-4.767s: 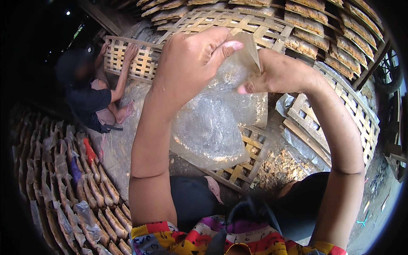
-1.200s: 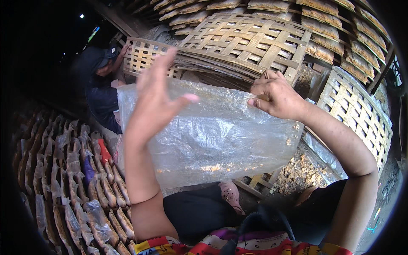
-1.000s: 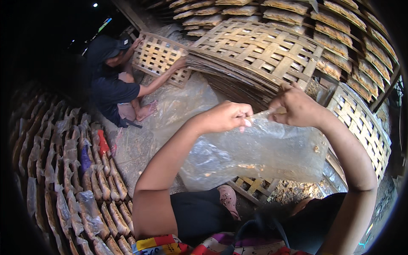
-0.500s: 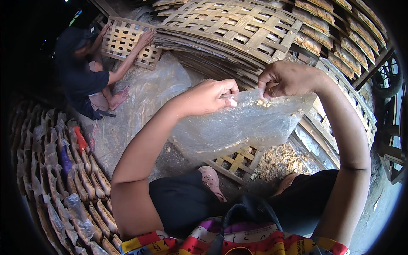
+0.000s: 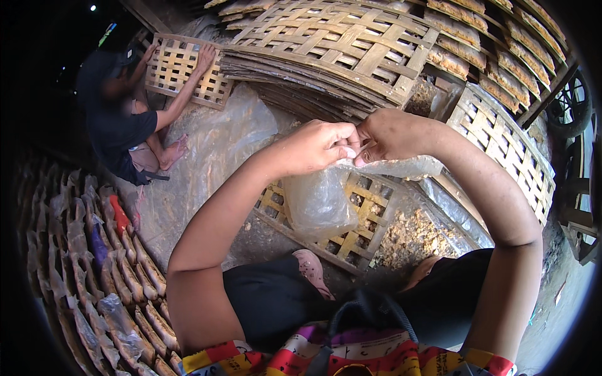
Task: The person places a plastic sheet onto a woven tray, smooths it, and then picks up another tray to inspect and adjust its edges. The person repeats this process with additional trays and plastic sheets.
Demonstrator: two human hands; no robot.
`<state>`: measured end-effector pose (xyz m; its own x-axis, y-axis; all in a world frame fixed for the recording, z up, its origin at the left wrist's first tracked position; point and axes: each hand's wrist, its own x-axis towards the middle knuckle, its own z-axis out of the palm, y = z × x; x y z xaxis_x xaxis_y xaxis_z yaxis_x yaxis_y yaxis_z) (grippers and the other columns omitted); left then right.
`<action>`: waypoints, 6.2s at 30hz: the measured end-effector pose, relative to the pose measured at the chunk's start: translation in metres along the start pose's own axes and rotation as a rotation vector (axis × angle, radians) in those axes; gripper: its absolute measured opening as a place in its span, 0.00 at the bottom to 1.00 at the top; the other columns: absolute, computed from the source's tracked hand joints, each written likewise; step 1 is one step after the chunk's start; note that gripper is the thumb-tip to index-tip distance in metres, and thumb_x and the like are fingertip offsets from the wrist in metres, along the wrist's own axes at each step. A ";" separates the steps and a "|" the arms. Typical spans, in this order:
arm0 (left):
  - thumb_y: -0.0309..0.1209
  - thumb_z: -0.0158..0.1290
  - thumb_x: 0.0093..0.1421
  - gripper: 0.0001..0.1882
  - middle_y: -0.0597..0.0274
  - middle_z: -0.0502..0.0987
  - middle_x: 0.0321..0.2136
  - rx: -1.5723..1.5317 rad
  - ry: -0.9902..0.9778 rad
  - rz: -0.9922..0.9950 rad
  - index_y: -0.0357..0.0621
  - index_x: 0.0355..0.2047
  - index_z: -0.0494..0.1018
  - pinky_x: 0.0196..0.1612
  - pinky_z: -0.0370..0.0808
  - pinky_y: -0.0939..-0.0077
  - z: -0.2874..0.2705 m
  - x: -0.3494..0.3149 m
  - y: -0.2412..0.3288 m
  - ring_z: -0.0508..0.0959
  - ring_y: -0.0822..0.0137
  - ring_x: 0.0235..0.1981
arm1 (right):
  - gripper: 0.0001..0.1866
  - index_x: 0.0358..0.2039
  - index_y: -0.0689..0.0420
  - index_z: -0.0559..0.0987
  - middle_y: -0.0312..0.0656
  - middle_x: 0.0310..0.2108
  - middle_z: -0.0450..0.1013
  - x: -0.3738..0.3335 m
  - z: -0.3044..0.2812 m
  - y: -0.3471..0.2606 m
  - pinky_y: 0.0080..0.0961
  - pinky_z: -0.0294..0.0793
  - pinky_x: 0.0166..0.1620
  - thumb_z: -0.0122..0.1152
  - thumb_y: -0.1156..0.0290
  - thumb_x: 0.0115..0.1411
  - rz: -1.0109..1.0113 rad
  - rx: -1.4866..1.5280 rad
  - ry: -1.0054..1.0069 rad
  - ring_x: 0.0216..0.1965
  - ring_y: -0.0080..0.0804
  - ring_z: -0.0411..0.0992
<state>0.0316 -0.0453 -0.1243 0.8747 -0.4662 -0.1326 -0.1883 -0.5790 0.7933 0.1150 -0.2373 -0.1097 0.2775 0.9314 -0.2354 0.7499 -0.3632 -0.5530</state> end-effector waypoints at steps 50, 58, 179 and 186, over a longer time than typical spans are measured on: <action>0.30 0.57 0.62 0.07 0.72 0.72 0.27 0.011 0.189 0.129 0.39 0.34 0.74 0.33 0.65 0.85 -0.057 -0.040 0.035 0.67 0.82 0.29 | 0.26 0.46 0.57 0.81 0.44 0.40 0.80 -0.066 -0.032 0.052 0.39 0.74 0.52 0.68 0.51 0.53 0.065 0.220 0.066 0.42 0.39 0.79; 0.37 0.62 0.56 0.16 0.65 0.75 0.26 0.196 0.197 0.111 0.38 0.36 0.74 0.33 0.69 0.80 -0.061 -0.037 0.045 0.72 0.77 0.28 | 0.18 0.41 0.62 0.81 0.48 0.34 0.80 -0.041 -0.027 -0.006 0.37 0.73 0.44 0.64 0.59 0.59 -0.107 0.247 -0.006 0.40 0.40 0.78; 0.25 0.41 0.67 0.13 0.45 0.74 0.47 -0.232 1.234 0.468 0.33 0.50 0.65 0.53 0.73 0.70 -0.055 0.018 0.048 0.76 0.62 0.47 | 0.13 0.34 0.59 0.82 0.42 0.25 0.76 -0.155 -0.008 0.006 0.29 0.72 0.39 0.69 0.62 0.55 0.495 0.045 0.890 0.31 0.34 0.74; 0.32 0.61 0.54 0.29 0.58 0.79 0.43 0.543 0.450 0.683 0.42 0.56 0.68 0.60 0.65 0.59 0.028 0.032 0.100 0.79 0.63 0.41 | 0.13 0.30 0.54 0.81 0.34 0.26 0.73 -0.131 0.002 -0.035 0.49 0.59 0.65 0.67 0.80 0.41 0.043 -0.562 0.907 0.36 0.34 0.72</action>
<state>0.0289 -0.1369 -0.0655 0.5683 -0.5820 0.5816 -0.7984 -0.5611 0.2186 0.0516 -0.3464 -0.0613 0.4796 0.6715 0.5648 0.8341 -0.5487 -0.0559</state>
